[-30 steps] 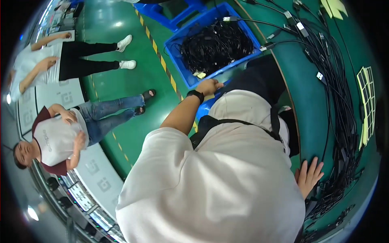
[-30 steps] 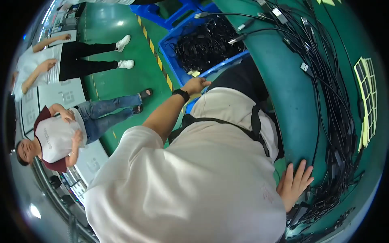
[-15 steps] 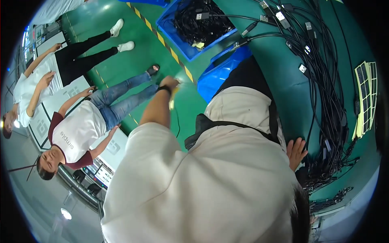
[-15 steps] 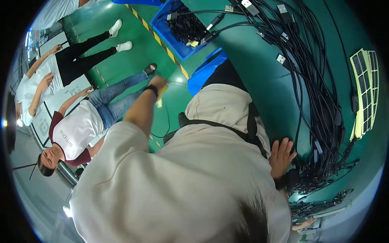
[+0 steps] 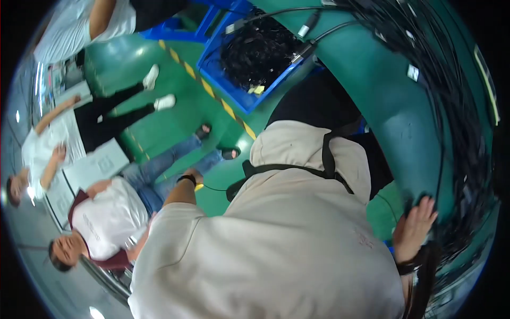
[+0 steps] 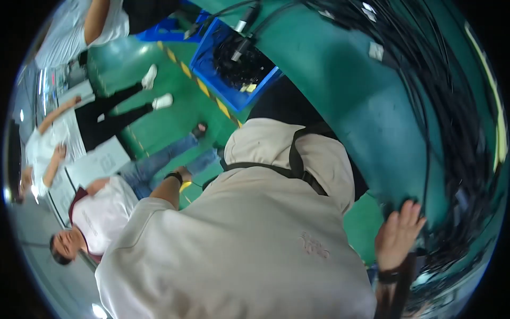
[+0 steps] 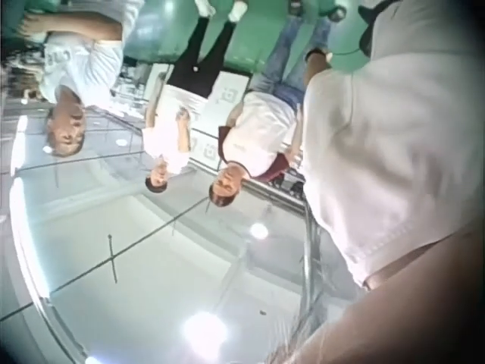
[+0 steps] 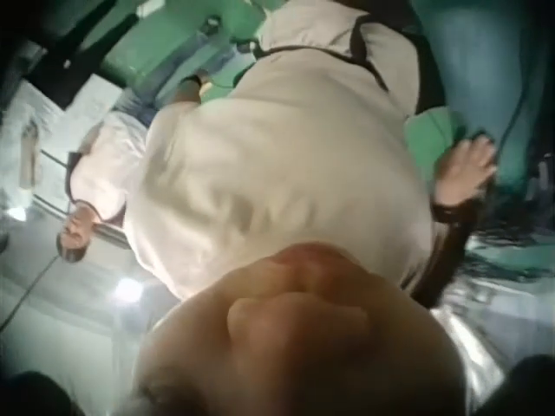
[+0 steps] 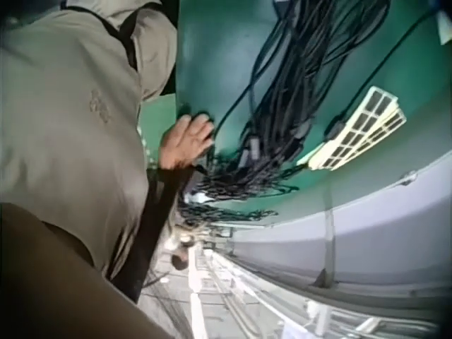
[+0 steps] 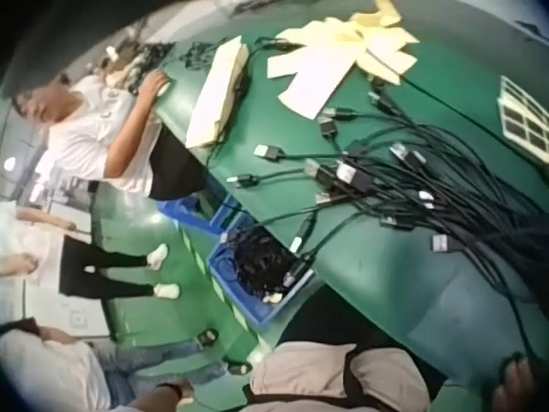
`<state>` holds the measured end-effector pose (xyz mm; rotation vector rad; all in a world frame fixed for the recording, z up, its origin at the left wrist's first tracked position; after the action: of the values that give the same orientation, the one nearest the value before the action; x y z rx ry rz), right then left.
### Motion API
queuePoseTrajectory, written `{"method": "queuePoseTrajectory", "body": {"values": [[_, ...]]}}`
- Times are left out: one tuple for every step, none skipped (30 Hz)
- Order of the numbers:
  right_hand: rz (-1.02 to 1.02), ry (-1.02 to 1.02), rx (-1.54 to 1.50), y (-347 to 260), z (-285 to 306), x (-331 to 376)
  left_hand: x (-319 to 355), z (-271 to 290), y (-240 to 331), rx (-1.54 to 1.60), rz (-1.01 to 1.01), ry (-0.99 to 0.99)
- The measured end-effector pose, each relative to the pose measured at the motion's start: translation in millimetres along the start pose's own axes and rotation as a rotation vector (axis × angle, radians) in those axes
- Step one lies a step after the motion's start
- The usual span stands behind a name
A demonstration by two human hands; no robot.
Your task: The person peels a label from a sheet and presses it onto a charging cable adapter before smoothing it by hand. They repeat this process for several cables and then gather them to place into a blue bin.
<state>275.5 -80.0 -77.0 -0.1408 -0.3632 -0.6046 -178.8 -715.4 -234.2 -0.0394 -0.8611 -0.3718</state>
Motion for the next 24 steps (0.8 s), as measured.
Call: {"method": "queuePoseTrajectory", "body": {"values": [[0.268,0.536,-0.079,-16.0,25.1,13.8,-26.5,8.6,3.0,0.155,-0.232,0.067],[0.240,0.532,-0.054,-32.7,28.4,25.5,-60.8,-20.9,8.6,0.146,0.210,-0.251],[0.162,0.526,-0.147,-44.1,34.2,34.7,-80.7,-25.0,29.2,0.355,0.391,-0.322],[0.087,0.538,-0.235,-52.9,40.8,38.1,-97.4,-26.0,51.3,0.538,0.596,-0.366],[0.015,0.557,-0.328,-57.8,45.7,42.0,-118.7,-5.0,80.3,0.968,0.525,-0.170],[-0.031,0.579,-0.289,-59.6,48.1,55.8,-126.3,32.3,135.7,0.920,0.432,-0.135],[-0.290,0.668,-0.513,-54.2,50.9,76.1,-118.7,72.3,164.0,0.886,0.358,-0.068],[-0.545,0.756,-0.743,-48.3,48.8,101.7,-142.2,112.6,139.0,0.838,0.186,0.062],[-0.799,0.838,-0.987,-43.1,43.2,132.4,-156.0,156.9,118.6,0.781,0.014,0.196],[-0.830,0.886,-0.949,-39.8,50.4,161.1,-145.1,190.9,149.9,1.088,0.246,0.365],[-0.608,1.155,-1.318,-34.6,66.3,192.8,-154.0,232.8,156.7,1.052,-0.113,0.507],[-0.486,1.304,-1.459,-38.5,79.3,214.5,-131.1,264.1,182.8,1.244,-0.158,0.499],[-0.334,1.465,-1.604,-40.8,80.1,247.4,-85.0,309.8,232.4,1.157,-0.371,0.749],[-0.139,1.574,-1.782,-41.2,82.5,257.7,-61.8,358.8,237.1,1.098,-0.512,0.731],[-0.159,1.678,-1.787,-32.6,77.0,278.8,-34.5,400.9,258.0,0.839,-0.546,0.755],[-0.176,1.775,-1.775,-25.8,75.1,298.2,-12.2,439.5,273.9,0.597,-0.579,0.783],[-0.407,1.806,-1.591,-18.6,75.3,308.3,8.0,471.5,289.4,0.484,-0.618,0.779],[-0.640,1.798,-1.402,-14.4,79.1,315.8,29.0,495.3,332.4,0.296,-0.784,0.587],[-0.835,1.720,-1.189,-15.8,97.5,292.4,53.1,506.4,373.8,0.076,-0.933,0.410],[-0.857,1.506,-0.965,-17.8,124.7,266.6,56.3,507.3,411.0,-0.012,-0.995,0.568],[-0.850,1.281,-0.786,-13.8,134.9,240.4,85.3,487.1,458.0,-0.126,-1.003,0.574],[-0.751,1.243,-0.688,-20.7,160.1,210.5,89.8,470.6,502.8,-0.214,-1.021,0.546],[-0.659,1.195,-0.584,-23.9,180.6,174.4,114.0,415.0,566.9,-0.476,-1.111,0.383],[-0.591,1.204,-0.493,-23.3,196.1,147.6,134.9,364.0,615.3,-0.542,-1.301,0.114]]}}
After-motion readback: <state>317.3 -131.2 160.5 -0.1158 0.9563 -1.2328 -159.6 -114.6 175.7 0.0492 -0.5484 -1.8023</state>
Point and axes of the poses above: each hand's wrist, its own x-axis away from the middle knuckle, its own z-axis out of the back of the hand, y = z × x, the point moved 5 cm from there along -x, towards the middle knuckle, and after that the axes turned 10 degrees about y, right-handed, at the moved point
